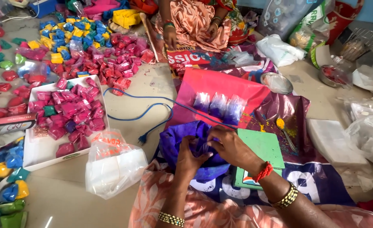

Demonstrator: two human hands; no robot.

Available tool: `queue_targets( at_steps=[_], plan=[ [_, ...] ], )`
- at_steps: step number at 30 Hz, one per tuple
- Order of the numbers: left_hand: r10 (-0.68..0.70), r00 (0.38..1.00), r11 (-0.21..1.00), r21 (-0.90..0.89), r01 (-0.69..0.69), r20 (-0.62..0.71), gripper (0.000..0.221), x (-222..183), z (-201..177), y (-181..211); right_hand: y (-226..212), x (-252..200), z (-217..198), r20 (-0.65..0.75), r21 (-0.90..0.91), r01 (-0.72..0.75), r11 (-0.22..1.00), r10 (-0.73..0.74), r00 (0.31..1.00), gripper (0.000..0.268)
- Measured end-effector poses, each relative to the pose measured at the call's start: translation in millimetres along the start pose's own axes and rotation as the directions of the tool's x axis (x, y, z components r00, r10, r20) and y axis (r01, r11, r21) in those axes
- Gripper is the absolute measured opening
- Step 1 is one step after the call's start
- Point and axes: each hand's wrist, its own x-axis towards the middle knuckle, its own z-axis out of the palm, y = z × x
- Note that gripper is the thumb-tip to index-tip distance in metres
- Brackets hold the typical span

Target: The person weighs purple powder on a digital scale and places it into small plastic bags.

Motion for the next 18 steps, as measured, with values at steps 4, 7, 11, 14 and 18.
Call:
queue_targets(
  at_steps=[4, 7, 11, 14, 18],
  plan=[
    [0.028, 1.0, 1.0, 0.008, -0.028, -0.004, 0.074, -1.9, 7.2, -5.3, -16.2, -1.5, -5.8, 0.031, 0.042, 0.062, 0.997, -0.063, 0.998, 0.024],
    [0.132, 0.991, 0.988, 0.087, -0.13, -0.015, 0.074, -1.9, 9.8, -9.5, -1.9, -3.3, 4.8, 0.071, -0.049, 0.025, 0.998, -0.021, 0.997, 0.033],
    [0.023, 0.999, 0.996, 0.087, -0.025, 0.03, 0.087, -0.8, 1.8, 2.9, 11.0, 5.6, 9.6, 0.021, -0.016, 0.158, 0.987, -0.158, 0.987, 0.014],
    [-0.025, 0.999, 0.989, 0.147, 0.02, 0.029, 0.106, 2.8, 0.0, -2.2, -0.5, 10.4, -4.4, -0.011, 0.012, 0.108, 0.994, -0.108, 0.994, 0.011],
    [0.074, 0.997, 0.966, 0.248, -0.076, 0.016, 0.12, 4.7, 1.4, -22.4, 4.6, 12.9, -1.6, -0.117, 0.099, -0.005, 0.995, 0.017, 0.993, 0.01]
  ],
)
